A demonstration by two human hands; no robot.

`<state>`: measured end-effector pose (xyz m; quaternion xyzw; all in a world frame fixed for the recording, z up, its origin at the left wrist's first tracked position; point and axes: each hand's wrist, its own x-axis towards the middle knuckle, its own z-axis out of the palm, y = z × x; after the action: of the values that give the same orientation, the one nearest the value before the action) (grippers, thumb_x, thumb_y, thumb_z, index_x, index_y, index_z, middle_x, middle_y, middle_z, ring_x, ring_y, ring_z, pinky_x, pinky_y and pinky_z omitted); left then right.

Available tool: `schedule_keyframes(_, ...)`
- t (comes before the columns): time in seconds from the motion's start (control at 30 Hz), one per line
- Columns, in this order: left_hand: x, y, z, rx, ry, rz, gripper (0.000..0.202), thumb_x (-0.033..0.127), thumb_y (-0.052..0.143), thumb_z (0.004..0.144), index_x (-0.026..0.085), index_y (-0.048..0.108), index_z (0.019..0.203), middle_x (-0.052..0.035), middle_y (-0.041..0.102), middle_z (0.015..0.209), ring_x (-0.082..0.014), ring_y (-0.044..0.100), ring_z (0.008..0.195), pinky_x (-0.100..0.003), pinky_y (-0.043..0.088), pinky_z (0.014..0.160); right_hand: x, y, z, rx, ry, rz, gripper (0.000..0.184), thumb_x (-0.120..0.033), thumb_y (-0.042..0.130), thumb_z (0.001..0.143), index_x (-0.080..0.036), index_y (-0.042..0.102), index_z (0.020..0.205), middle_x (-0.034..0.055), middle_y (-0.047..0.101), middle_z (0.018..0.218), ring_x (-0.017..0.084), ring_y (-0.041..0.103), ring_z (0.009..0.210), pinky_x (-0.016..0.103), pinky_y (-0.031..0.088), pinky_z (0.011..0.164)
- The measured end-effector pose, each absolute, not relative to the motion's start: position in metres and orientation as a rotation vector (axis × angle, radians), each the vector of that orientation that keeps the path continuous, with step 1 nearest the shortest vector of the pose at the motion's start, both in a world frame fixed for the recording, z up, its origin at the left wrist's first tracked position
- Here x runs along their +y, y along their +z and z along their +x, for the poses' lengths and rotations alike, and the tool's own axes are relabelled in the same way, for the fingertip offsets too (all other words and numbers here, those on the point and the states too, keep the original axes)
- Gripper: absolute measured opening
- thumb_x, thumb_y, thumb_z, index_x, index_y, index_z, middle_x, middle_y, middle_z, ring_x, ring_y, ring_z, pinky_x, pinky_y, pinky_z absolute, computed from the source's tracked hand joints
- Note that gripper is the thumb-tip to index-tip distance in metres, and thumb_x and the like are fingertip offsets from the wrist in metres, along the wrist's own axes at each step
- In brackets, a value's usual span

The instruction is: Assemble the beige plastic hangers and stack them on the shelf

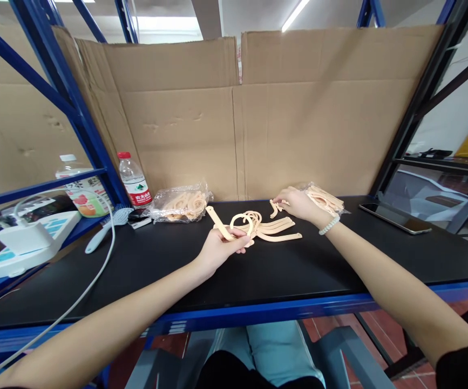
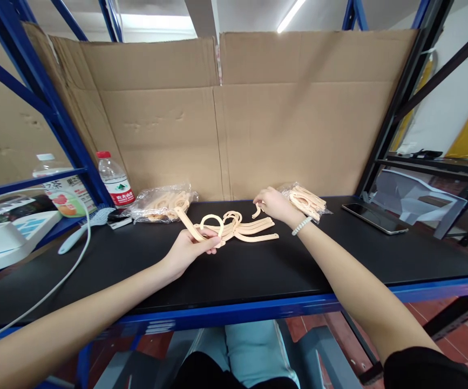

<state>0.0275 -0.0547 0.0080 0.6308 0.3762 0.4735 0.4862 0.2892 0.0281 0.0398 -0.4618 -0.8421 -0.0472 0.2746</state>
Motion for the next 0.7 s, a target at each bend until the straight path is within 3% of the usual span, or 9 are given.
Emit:
schedule_keyframes(0.2,-0.051,0.005,0.026,0.908,1.198,1.539,0.026,0.033,0.082,0.061,0.013,0.068,0.07,-0.0041,0.067,0.077,-0.0107,0.061,0.054,-0.024,0.053,0.051,0.059,0.02,0.291,-2.57,-0.453,-1.347,0.032,-0.002,0.056,0.086,-0.017,0.071,0.11,0.0133,0.062,0.104,0.025,0.052,0.102,0.033,0.041,0.083)
schedule_keyframes(0.43,-0.052,0.007,0.025,0.913,1.182,1.539,0.024,0.031,0.081,0.062,0.012,0.068,0.07,-0.0028,0.066,0.076,-0.0098,0.06,0.054,-0.022,0.051,0.051,0.066,0.018,0.285,-2.68,-0.472,-1.29,0.018,-0.011,0.058,0.089,-0.017,0.074,0.089,0.0111,0.062,0.095,0.023,0.053,0.097,0.031,0.037,0.081)
schedule_keyframes(0.7,-0.053,0.008,0.024,0.918,1.136,1.45,0.03,0.035,0.081,0.064,0.012,0.065,0.076,-0.0031,0.067,0.073,-0.0133,0.066,0.058,-0.023,0.055,0.056,0.057,0.028,0.291,-2.374,-0.362,-1.18,0.017,-0.014,0.05,0.091,-0.016,0.066,0.097,0.0082,0.063,0.094,0.017,0.059,0.084,0.025,0.041,0.072)
